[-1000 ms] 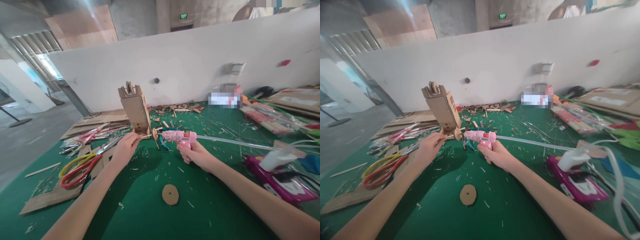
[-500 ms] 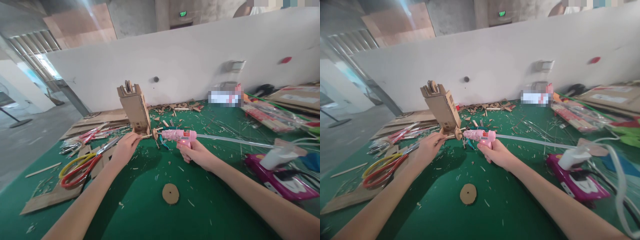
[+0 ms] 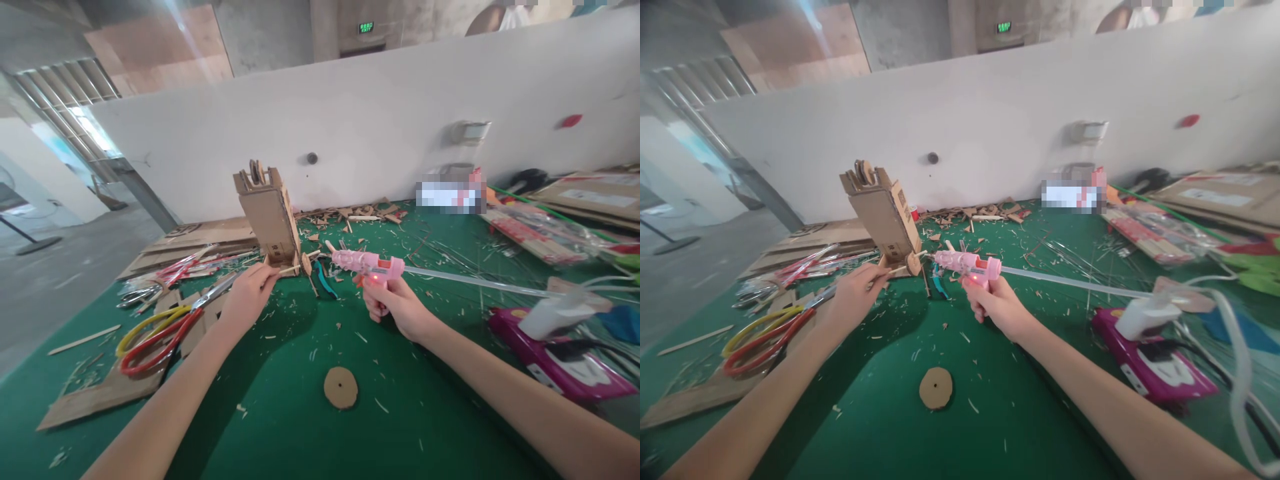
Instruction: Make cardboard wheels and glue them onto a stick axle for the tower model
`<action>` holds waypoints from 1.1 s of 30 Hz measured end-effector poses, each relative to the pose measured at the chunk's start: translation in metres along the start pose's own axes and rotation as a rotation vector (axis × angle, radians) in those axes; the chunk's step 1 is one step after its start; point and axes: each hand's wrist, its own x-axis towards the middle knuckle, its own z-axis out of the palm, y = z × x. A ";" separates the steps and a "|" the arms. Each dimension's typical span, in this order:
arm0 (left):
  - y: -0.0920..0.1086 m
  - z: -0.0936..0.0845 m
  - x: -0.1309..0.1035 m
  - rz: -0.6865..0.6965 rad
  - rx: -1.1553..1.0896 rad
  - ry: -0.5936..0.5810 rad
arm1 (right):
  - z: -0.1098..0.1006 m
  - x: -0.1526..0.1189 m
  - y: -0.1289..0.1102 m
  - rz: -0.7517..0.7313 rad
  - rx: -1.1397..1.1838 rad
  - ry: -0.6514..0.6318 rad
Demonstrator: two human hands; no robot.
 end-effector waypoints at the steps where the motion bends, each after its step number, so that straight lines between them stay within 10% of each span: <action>1: 0.000 0.000 0.000 -0.003 0.001 -0.004 | 0.000 0.000 0.001 -0.007 -0.008 0.001; 20: -0.011 -0.011 0.001 -0.129 0.188 0.076 | -0.031 0.030 -0.004 0.001 -0.288 0.528; 33: 0.000 -0.012 0.000 -0.100 0.263 0.082 | -0.062 0.049 -0.002 0.203 -1.265 0.601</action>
